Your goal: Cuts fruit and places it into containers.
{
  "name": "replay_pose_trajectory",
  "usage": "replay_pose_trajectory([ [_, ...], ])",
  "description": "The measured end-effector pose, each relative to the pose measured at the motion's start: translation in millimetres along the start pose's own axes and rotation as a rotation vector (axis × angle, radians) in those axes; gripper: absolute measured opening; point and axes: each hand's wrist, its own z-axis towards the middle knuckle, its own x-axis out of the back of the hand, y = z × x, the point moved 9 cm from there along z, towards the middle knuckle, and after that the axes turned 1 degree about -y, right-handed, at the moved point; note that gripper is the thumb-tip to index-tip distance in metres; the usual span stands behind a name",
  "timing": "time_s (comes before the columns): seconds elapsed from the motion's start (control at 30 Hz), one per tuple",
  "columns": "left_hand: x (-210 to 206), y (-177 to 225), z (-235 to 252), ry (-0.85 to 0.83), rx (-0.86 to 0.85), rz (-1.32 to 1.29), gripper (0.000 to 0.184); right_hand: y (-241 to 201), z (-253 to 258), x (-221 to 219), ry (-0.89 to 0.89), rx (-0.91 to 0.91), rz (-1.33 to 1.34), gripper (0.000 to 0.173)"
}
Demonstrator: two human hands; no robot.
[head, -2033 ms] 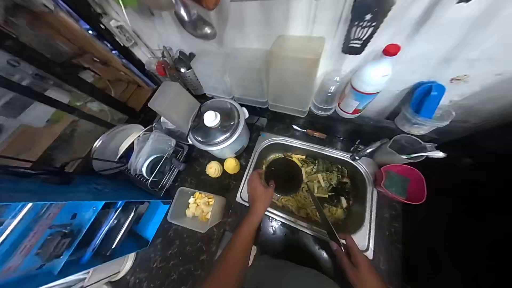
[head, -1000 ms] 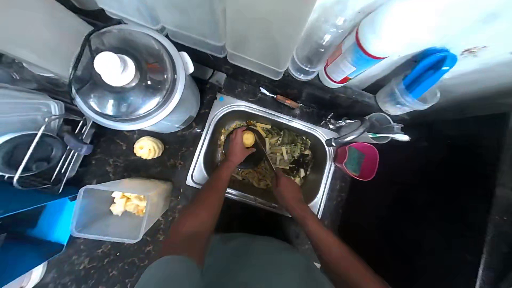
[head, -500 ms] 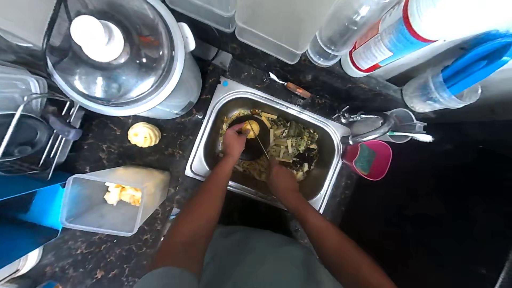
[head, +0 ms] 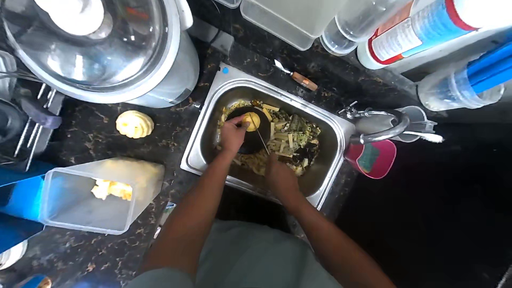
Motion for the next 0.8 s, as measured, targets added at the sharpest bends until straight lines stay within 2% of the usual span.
replay_pose_trajectory([
  [0.2,0.5,0.0,1.7,0.009,0.004,0.005,0.034,-4.0,11.7,-4.2,-0.045,-0.034,-0.029,0.040],
  [0.5,-0.4,-5.3,-0.9,0.039,0.002,-0.023,0.036,-4.8,89.8,-44.1,-0.028,0.044,0.089,0.047],
  [0.67,-2.8,-7.0,-4.4,0.069,-0.063,-0.036,0.035,13.4,86.6,-55.7,-0.043,0.029,0.087,0.046],
  [0.8,-2.8,-4.2,-8.6,0.090,-0.061,0.009,0.037,18.0,74.7,-44.9,-0.107,0.085,0.137,0.050],
])
